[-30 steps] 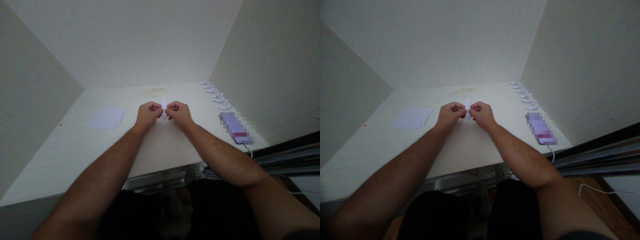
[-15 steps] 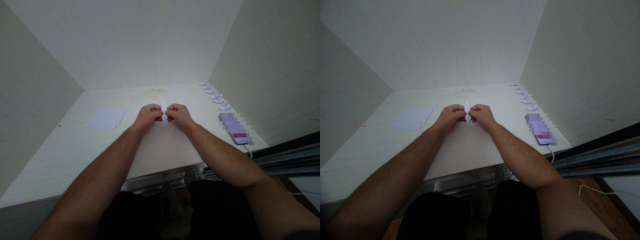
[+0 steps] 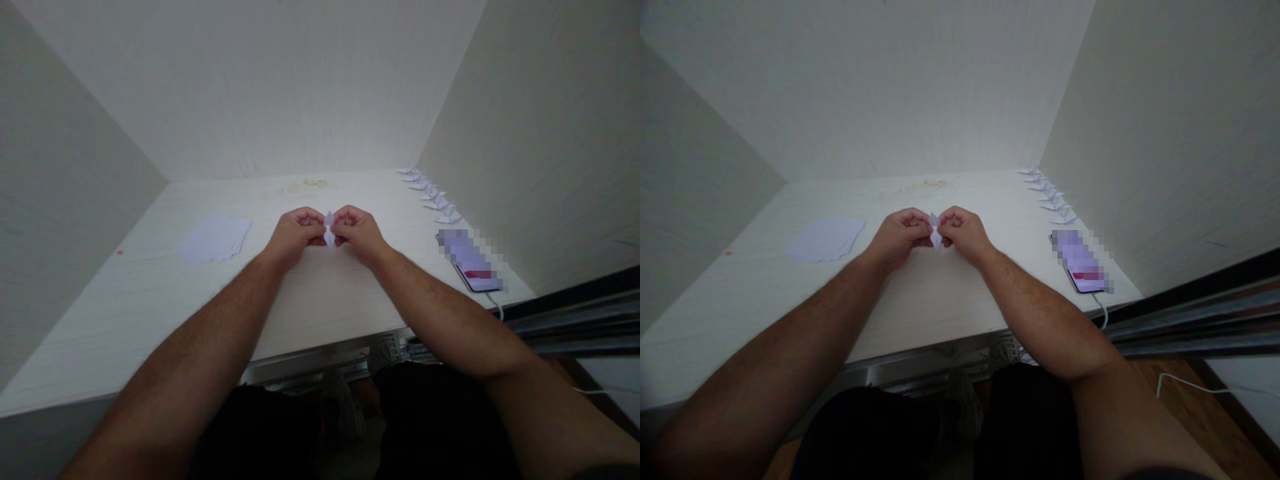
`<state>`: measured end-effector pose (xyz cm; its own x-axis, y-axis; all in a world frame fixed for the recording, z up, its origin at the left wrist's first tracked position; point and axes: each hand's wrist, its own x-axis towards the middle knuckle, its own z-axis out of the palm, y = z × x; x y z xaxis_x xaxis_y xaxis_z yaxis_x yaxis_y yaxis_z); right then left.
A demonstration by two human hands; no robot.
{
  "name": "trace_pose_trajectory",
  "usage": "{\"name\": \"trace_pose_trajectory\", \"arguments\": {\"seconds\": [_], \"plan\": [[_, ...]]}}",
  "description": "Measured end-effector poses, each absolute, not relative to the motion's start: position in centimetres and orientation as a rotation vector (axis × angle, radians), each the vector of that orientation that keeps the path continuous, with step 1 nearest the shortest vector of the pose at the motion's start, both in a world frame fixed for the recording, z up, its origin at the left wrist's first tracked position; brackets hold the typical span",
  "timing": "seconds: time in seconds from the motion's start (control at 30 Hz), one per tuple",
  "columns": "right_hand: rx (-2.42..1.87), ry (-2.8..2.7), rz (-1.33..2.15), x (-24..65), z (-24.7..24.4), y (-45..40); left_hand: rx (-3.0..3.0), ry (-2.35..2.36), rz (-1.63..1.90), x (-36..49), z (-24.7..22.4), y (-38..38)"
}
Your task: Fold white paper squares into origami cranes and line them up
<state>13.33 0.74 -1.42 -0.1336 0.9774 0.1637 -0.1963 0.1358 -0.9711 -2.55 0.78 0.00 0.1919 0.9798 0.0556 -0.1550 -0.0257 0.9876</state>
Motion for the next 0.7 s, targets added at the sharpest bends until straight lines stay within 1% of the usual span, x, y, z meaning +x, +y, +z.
{"name": "trace_pose_trajectory", "arguments": {"seconds": [0.4, 0.7], "plan": [[-0.820, -1.279, 1.342, 13.53, -1.56, 0.82, 1.215, 0.893, 1.141, -2.74, 0.31, 0.67], [-0.866, -1.238, 1.371, 13.43, -1.30, 0.57, 1.201, 0.897, 1.121, -2.72, 0.38, 0.56]]}}
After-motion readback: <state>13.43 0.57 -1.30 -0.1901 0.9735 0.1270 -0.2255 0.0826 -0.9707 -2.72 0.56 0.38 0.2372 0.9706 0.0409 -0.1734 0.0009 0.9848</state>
